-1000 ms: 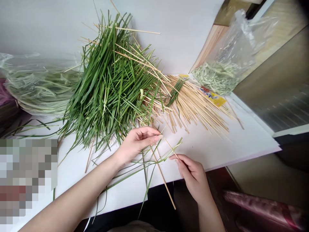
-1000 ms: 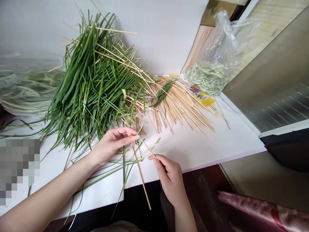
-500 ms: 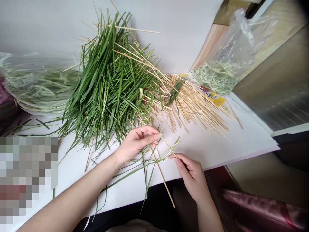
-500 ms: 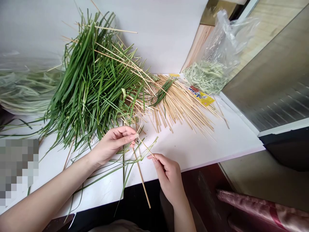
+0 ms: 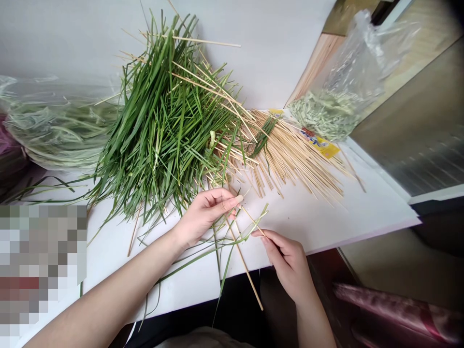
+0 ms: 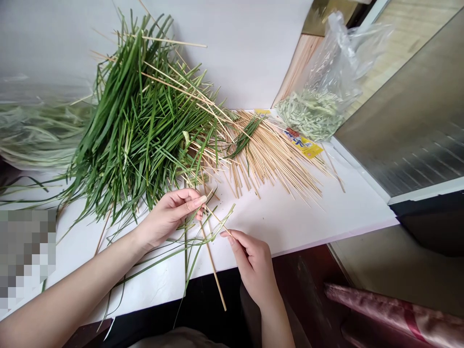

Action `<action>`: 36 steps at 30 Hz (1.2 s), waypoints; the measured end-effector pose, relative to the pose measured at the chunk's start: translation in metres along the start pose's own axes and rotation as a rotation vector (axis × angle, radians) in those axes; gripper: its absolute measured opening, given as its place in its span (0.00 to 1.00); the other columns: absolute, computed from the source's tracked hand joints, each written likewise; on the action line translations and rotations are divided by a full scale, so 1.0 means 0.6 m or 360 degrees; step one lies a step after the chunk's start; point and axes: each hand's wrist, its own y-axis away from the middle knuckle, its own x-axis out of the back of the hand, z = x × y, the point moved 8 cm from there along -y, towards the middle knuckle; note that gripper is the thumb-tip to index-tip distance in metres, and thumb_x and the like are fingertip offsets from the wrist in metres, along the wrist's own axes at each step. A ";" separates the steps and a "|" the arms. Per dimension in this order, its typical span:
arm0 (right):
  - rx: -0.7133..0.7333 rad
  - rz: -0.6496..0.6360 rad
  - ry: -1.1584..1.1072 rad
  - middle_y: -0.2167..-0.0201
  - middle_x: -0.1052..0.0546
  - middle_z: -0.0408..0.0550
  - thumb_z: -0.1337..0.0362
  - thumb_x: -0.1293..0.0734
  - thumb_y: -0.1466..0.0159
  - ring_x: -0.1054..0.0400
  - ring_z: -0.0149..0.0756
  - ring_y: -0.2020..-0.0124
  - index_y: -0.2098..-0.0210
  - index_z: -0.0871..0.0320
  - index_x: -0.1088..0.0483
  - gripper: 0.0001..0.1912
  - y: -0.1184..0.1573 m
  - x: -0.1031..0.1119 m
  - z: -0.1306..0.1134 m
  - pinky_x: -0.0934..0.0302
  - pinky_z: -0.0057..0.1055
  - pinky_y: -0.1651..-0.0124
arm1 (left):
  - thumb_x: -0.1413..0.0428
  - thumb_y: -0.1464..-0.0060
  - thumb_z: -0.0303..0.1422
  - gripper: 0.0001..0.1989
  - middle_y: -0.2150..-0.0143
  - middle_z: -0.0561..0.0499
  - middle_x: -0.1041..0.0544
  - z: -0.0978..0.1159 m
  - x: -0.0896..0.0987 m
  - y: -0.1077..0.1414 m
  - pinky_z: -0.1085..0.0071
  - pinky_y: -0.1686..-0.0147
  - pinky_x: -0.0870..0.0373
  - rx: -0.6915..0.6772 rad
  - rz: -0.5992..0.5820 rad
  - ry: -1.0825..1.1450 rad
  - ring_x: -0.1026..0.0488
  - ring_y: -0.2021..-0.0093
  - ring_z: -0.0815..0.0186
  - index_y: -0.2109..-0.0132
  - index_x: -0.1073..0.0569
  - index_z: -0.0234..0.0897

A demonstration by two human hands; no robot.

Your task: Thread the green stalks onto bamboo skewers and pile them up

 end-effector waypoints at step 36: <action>-0.0015 -0.0008 -0.0082 0.82 0.42 0.37 0.60 0.38 0.27 0.46 0.32 0.80 0.54 0.57 0.21 0.14 0.002 0.000 0.004 0.49 0.29 0.75 | 0.37 0.44 0.40 0.15 0.77 0.55 0.28 -0.008 -0.014 0.000 0.73 0.66 0.38 0.0113 -0.0109 0.0063 0.34 0.74 0.72 0.70 0.28 0.33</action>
